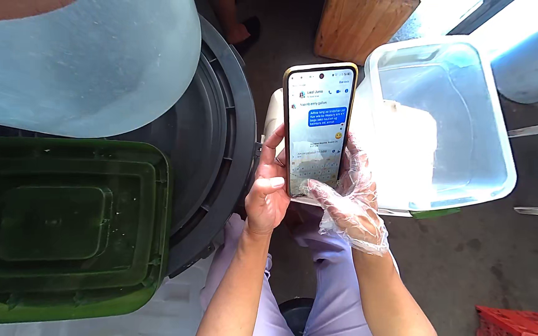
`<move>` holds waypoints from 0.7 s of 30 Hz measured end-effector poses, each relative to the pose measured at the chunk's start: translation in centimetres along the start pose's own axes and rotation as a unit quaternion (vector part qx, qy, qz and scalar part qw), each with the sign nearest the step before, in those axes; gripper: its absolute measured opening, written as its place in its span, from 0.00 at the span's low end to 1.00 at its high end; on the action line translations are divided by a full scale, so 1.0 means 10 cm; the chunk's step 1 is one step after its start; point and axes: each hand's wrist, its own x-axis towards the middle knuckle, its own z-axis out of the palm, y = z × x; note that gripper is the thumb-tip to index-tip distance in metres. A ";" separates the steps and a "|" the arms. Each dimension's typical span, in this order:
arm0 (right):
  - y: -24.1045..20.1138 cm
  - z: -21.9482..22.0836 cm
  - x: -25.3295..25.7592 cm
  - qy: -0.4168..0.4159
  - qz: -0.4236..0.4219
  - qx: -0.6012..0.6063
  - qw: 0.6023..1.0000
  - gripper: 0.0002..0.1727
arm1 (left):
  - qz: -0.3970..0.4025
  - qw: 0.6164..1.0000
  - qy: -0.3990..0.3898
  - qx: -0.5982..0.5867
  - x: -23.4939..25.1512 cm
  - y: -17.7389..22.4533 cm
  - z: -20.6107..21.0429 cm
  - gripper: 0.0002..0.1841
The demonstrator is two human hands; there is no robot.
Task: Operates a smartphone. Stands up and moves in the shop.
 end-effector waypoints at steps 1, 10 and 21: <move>0.00 0.01 0.00 0.009 0.001 -0.002 1.000 0.54 | 0.002 1.000 0.001 -0.003 0.00 -0.01 0.00 0.36; 0.02 0.09 -0.04 0.035 0.009 0.008 0.999 0.53 | 0.012 1.000 0.009 0.001 0.00 -0.03 0.01 0.34; 0.05 0.00 -0.01 -0.043 0.016 0.043 0.998 0.63 | 0.009 1.000 0.022 0.018 0.02 -0.02 0.01 0.36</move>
